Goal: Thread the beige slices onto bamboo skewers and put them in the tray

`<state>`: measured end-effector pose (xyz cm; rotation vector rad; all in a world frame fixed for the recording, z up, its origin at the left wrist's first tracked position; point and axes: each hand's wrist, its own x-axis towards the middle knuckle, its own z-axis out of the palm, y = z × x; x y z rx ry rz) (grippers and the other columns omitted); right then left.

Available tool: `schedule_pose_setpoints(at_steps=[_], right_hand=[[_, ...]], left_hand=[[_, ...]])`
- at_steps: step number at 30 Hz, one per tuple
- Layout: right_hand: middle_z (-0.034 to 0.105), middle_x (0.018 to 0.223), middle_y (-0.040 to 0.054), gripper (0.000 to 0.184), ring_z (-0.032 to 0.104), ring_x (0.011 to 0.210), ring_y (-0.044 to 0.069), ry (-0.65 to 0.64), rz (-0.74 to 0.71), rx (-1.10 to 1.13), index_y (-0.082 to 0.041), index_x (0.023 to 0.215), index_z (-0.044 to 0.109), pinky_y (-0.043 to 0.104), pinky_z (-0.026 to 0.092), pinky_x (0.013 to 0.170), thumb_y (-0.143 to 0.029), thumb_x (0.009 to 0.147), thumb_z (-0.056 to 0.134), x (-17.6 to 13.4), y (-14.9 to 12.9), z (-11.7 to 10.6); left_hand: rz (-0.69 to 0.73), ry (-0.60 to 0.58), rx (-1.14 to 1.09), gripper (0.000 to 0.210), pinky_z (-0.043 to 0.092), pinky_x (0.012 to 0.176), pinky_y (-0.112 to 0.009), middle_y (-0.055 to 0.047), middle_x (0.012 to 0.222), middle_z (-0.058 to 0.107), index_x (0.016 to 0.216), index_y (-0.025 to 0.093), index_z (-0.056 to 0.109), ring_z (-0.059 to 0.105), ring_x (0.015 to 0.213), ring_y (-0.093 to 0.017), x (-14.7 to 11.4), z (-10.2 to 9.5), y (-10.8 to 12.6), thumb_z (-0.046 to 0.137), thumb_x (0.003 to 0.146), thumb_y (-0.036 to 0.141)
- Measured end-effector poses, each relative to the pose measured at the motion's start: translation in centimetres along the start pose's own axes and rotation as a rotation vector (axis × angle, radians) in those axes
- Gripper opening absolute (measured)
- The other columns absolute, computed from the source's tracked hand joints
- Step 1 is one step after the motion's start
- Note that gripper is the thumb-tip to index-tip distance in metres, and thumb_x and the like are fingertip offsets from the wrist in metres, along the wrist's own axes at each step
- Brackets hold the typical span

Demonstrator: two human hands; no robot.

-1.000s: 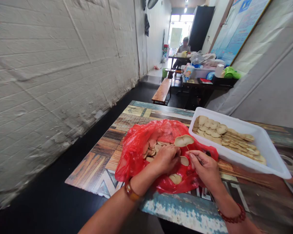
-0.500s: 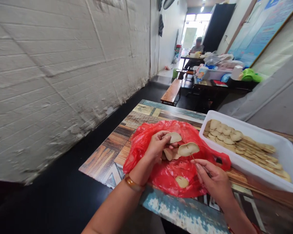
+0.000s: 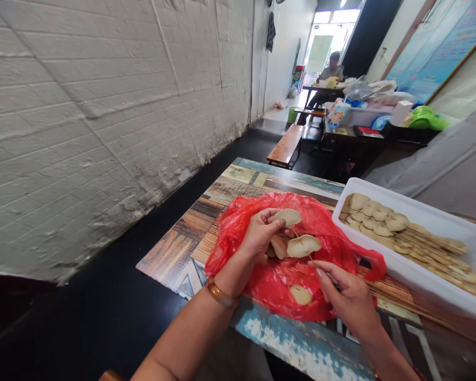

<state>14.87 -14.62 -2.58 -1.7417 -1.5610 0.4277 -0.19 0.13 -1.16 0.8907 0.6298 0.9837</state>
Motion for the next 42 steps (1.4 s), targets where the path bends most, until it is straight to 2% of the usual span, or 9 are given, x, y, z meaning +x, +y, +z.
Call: schedule_pose_setpoints(at_steps=[13, 17, 21, 26, 29, 37, 42], right_hand=[[0.068, 0.058, 0.0011, 0.033, 0.06, 0.044, 0.013, 0.0, 0.026, 0.015, -0.017, 0.093, 0.072, 0.022, 0.045, 0.044, -0.036, 0.088, 0.045, 0.1, -0.1, 0.0], [0.067, 0.057, 0.001, 0.034, 0.059, 0.043, 0.013, -0.013, 0.032, 0.017, -0.017, 0.094, 0.072, 0.022, 0.045, 0.043, -0.037, 0.089, 0.045, 0.1, 0.0, 0.0], [0.065, 0.053, 0.0003, 0.034, 0.056, 0.039, 0.012, -0.011, 0.035, 0.037, -0.016, 0.095, 0.071, 0.021, 0.045, 0.042, -0.037, 0.09, 0.045, 0.2, 0.3, 0.1], [0.064, 0.052, -0.0004, 0.033, 0.055, 0.038, 0.012, 0.005, 0.034, 0.056, -0.018, 0.095, 0.071, 0.021, 0.045, 0.041, -0.038, 0.09, 0.045, 0.2, 0.5, 0.4], [0.063, 0.051, -0.0009, 0.032, 0.056, 0.039, 0.013, 0.013, 0.019, 0.049, -0.019, 0.094, 0.071, 0.021, 0.046, 0.042, -0.037, 0.089, 0.046, 0.2, 0.4, 0.5], [0.058, 0.046, -0.0021, 0.033, 0.056, 0.039, 0.013, 0.015, 0.024, 0.049, -0.017, 0.094, 0.071, 0.022, 0.046, 0.044, -0.037, 0.09, 0.045, 0.4, 0.4, 0.5], [0.063, 0.05, -0.0001, 0.034, 0.058, 0.042, 0.014, 0.037, 0.033, 0.042, -0.017, 0.094, 0.072, 0.022, 0.047, 0.046, -0.037, 0.09, 0.045, 0.4, 0.4, 0.6]], left_hand=[[0.033, 0.017, 0.058, 0.029, 0.05, 0.058, -0.023, -0.003, 0.076, 0.067, 0.087, 0.012, 0.063, 0.063, 0.059, -0.013, 0.0, 0.2, 0.0, 0.074, 0.063, 0.024], [0.113, 0.009, 0.148, 0.022, 0.052, 0.063, -0.025, -0.003, 0.077, 0.068, 0.085, 0.013, 0.064, 0.063, 0.064, -0.014, -0.1, 0.4, -0.2, 0.071, 0.067, 0.024], [0.22, 0.031, 0.291, 0.014, 0.05, 0.065, -0.022, -0.003, 0.076, 0.068, 0.081, 0.014, 0.067, 0.063, 0.069, -0.013, -0.2, 0.8, -0.4, 0.067, 0.068, 0.018], [0.137, 0.016, 0.193, 0.016, 0.052, 0.061, -0.024, -0.002, 0.07, 0.066, 0.082, 0.013, 0.066, 0.063, 0.06, -0.013, -0.5, 1.2, -0.3, 0.068, 0.068, 0.02], [0.137, 0.042, 0.155, 0.017, 0.054, 0.06, -0.026, -0.001, 0.071, 0.065, 0.079, 0.014, 0.064, 0.063, 0.059, -0.013, -0.5, 1.2, -0.2, 0.07, 0.065, 0.022], [0.17, 0.014, 0.201, 0.019, 0.053, 0.064, -0.026, -0.002, 0.073, 0.065, 0.078, 0.014, 0.066, 0.064, 0.065, -0.014, -0.2, 1.0, -1.0, 0.073, 0.065, 0.025], [0.085, -0.008, 0.214, 0.03, 0.051, 0.065, -0.027, -0.005, 0.072, 0.068, 0.085, 0.013, 0.066, 0.064, 0.065, -0.016, -0.3, 0.9, -1.1, 0.076, 0.064, 0.032]])
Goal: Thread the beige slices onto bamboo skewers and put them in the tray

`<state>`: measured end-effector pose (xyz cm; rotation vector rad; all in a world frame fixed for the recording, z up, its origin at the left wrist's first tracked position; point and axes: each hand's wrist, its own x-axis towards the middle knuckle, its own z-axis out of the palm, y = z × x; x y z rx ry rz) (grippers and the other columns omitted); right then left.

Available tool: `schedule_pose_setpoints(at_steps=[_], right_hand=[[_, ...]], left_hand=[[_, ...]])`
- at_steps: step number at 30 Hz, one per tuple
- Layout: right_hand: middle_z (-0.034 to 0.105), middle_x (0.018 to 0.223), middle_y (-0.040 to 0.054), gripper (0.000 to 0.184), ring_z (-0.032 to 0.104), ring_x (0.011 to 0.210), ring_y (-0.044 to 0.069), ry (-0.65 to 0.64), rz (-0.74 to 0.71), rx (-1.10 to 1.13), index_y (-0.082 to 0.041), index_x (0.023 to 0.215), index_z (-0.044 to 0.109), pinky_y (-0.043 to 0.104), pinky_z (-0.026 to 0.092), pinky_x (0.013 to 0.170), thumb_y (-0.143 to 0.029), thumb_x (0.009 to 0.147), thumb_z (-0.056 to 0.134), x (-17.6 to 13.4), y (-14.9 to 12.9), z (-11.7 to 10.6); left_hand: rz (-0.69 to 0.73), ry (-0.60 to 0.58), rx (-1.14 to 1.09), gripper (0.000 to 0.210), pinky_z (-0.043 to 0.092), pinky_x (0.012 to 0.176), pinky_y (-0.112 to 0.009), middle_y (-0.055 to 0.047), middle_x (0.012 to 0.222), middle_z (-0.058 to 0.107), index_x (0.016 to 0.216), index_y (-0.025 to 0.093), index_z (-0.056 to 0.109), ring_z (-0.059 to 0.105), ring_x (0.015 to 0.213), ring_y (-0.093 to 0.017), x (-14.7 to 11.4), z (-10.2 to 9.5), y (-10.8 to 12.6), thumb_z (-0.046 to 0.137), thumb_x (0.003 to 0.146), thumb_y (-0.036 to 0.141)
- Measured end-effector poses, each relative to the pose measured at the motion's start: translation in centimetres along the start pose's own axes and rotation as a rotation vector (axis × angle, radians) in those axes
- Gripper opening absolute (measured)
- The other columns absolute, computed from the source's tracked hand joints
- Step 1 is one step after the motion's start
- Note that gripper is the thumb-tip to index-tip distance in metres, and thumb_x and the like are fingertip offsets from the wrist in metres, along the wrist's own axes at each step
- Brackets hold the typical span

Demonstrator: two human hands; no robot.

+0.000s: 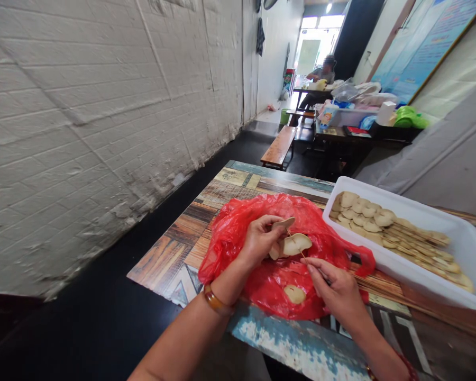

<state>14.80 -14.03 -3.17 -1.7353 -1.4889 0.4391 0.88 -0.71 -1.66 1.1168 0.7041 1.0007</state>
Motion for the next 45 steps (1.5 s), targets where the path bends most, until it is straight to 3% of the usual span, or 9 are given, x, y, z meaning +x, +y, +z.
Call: schedule_pose_setpoints(at_steps=[6, 12, 23, 31, 41, 45], right_hand=[[0.068, 0.056, 0.0009, 0.033, 0.063, 0.047, 0.015, 0.007, -0.007, -0.012, -0.019, 0.094, 0.072, 0.023, 0.05, 0.049, -0.038, 0.089, 0.045, -0.1, 0.1, -0.1], [0.068, 0.055, 0.0016, 0.034, 0.062, 0.045, 0.015, 0.009, -0.015, -0.041, -0.017, 0.093, 0.073, 0.023, 0.051, 0.048, -0.038, 0.088, 0.046, 0.1, -0.5, -0.5], [0.071, 0.062, 0.001, 0.03, 0.068, 0.058, 0.017, 0.019, -0.038, -0.044, -0.022, 0.098, 0.073, 0.022, 0.052, 0.049, -0.036, 0.088, 0.048, -0.3, 0.7, -0.2], [0.074, 0.073, 0.0038, 0.033, 0.069, 0.06, 0.018, 0.017, -0.05, -0.102, -0.018, 0.099, 0.073, 0.023, 0.053, 0.049, -0.038, 0.089, 0.048, -0.1, 0.8, -0.2], [0.077, 0.085, 0.0042, 0.032, 0.071, 0.064, 0.019, 0.041, -0.104, -0.101, -0.02, 0.098, 0.074, 0.028, 0.059, 0.065, -0.038, 0.088, 0.05, 0.0, 0.7, -0.3], [0.076, 0.082, 0.0038, 0.032, 0.071, 0.062, 0.018, 0.037, -0.113, -0.095, -0.021, 0.099, 0.074, 0.027, 0.059, 0.062, -0.038, 0.088, 0.05, -0.1, 0.7, -0.4]], left_hand=[[-0.099, -0.035, -0.09, 0.037, 0.05, 0.065, -0.027, -0.004, 0.074, 0.069, 0.086, 0.013, 0.064, 0.065, 0.065, -0.017, -0.1, -0.1, 0.3, 0.079, 0.06, 0.035], [-0.109, -0.054, -0.216, 0.031, 0.051, 0.065, -0.027, -0.002, 0.073, 0.066, 0.086, 0.015, 0.062, 0.064, 0.063, -0.014, -0.2, -0.5, 0.2, 0.077, 0.064, 0.031], [-0.201, -0.025, -0.284, 0.039, 0.049, 0.061, -0.024, -0.005, 0.075, 0.068, 0.084, 0.011, 0.064, 0.065, 0.062, -0.015, -0.2, -0.5, 0.6, 0.08, 0.057, 0.034], [-0.19, -0.004, -0.3, 0.035, 0.048, 0.059, -0.023, -0.004, 0.071, 0.067, 0.079, 0.012, 0.064, 0.063, 0.058, -0.013, -0.2, -0.4, 0.5, 0.08, 0.057, 0.034], [-0.265, -0.031, -0.367, 0.038, 0.047, 0.059, -0.023, -0.005, 0.066, 0.065, 0.076, 0.01, 0.064, 0.061, 0.058, -0.012, -0.4, -0.4, 0.8, 0.081, 0.054, 0.036], [-0.283, -0.047, -0.369, 0.039, 0.048, 0.061, -0.024, -0.005, 0.065, 0.065, 0.074, 0.011, 0.062, 0.06, 0.057, -0.012, -0.4, -0.5, 0.8, 0.082, 0.053, 0.038]])
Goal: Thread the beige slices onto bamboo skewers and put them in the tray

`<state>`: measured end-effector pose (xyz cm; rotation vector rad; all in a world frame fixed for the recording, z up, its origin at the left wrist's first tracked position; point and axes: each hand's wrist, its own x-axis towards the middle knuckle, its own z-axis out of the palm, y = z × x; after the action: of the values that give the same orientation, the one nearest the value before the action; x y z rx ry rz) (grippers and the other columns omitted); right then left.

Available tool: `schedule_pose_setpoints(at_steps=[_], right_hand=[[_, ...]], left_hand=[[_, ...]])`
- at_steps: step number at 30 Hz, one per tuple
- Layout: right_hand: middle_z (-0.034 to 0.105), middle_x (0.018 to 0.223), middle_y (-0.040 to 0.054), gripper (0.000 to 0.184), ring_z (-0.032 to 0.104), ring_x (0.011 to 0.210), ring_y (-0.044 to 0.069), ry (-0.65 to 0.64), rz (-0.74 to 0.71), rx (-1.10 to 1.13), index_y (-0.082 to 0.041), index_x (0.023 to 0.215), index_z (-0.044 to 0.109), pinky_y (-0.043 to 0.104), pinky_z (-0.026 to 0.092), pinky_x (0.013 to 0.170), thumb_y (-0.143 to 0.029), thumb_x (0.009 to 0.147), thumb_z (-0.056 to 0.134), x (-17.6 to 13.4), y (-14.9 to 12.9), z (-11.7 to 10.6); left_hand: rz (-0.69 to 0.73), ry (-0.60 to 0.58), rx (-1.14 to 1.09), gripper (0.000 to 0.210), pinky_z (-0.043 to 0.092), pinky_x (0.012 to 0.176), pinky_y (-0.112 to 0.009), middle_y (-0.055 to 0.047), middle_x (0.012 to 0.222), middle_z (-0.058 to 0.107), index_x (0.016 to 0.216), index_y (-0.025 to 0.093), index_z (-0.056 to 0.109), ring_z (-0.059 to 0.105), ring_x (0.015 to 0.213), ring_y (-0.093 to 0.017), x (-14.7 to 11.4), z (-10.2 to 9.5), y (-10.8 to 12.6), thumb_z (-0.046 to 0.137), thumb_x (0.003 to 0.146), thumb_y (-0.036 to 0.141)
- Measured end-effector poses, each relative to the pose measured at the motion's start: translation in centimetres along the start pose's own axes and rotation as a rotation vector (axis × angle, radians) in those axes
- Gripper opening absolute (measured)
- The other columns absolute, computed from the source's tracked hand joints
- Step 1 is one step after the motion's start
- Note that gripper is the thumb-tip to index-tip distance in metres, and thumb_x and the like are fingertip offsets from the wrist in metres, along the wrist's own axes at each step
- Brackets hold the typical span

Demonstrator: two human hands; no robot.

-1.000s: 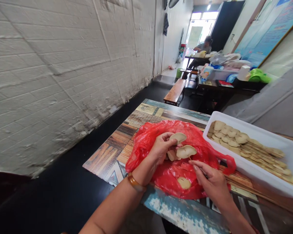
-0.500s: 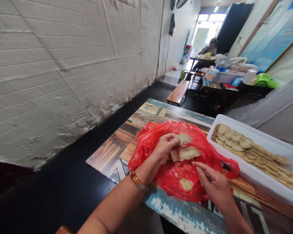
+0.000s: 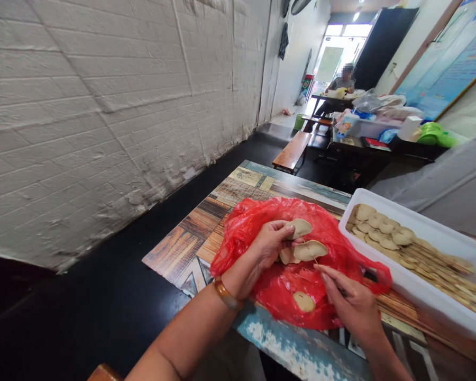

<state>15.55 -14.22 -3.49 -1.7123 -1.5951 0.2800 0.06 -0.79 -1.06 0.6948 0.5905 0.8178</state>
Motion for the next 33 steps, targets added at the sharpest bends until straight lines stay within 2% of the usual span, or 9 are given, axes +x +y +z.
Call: schedule_pose_setpoints(at_steps=[4, 12, 16, 21, 33], right_hand=[[0.076, 0.08, 0.0036, 0.032, 0.071, 0.061, 0.018, 0.0, 0.007, -0.006, -0.02, 0.099, 0.074, 0.026, 0.059, 0.06, -0.038, 0.087, 0.05, -0.11, 0.25, 0.01], [0.076, 0.09, 0.0039, 0.029, 0.072, 0.071, 0.021, -0.011, 0.024, 0.028, -0.023, 0.101, 0.073, 0.029, 0.059, 0.073, -0.035, 0.087, 0.052, -0.08, 0.51, 0.03], [0.076, 0.082, 0.0047, 0.031, 0.072, 0.074, 0.023, -0.013, 0.043, 0.023, -0.022, 0.101, 0.074, 0.028, 0.059, 0.068, -0.036, 0.087, 0.051, 0.07, 0.26, -0.13], [0.075, 0.071, 0.0042, 0.035, 0.071, 0.067, 0.02, -0.008, 0.04, 0.008, -0.019, 0.1, 0.074, 0.026, 0.058, 0.06, -0.04, 0.086, 0.051, 0.14, 0.13, -0.15], [0.074, 0.072, 0.0051, 0.036, 0.071, 0.068, 0.021, -0.012, 0.018, 0.027, -0.018, 0.101, 0.074, 0.028, 0.058, 0.066, -0.041, 0.087, 0.05, 0.09, 1.02, 0.18]], left_hand=[[-0.015, -0.023, -0.005, 0.039, 0.048, 0.062, -0.024, -0.005, 0.065, 0.065, 0.072, 0.011, 0.061, 0.06, 0.056, -0.012, 0.09, -0.16, -0.12, 0.082, 0.054, 0.038], [-0.012, -0.054, -0.011, 0.033, 0.047, 0.061, -0.023, -0.005, 0.063, 0.065, 0.073, 0.01, 0.064, 0.057, 0.053, -0.01, 0.03, -0.13, -0.02, 0.078, 0.057, 0.035], [0.002, -0.04, -0.013, 0.029, 0.047, 0.061, -0.024, -0.005, 0.062, 0.064, 0.071, 0.01, 0.064, 0.058, 0.055, -0.011, -0.18, 0.13, 0.18, 0.076, 0.058, 0.033], [-0.004, -0.046, 0.001, 0.031, 0.047, 0.06, -0.024, -0.004, 0.061, 0.063, 0.071, 0.01, 0.063, 0.056, 0.053, -0.011, 0.0, -0.04, -0.16, 0.076, 0.057, 0.035], [-0.019, -0.029, 0.012, 0.034, 0.044, 0.058, -0.023, -0.003, 0.061, 0.062, 0.066, 0.01, 0.061, 0.055, 0.052, -0.01, 0.15, -0.08, -0.48, 0.079, 0.053, 0.036]])
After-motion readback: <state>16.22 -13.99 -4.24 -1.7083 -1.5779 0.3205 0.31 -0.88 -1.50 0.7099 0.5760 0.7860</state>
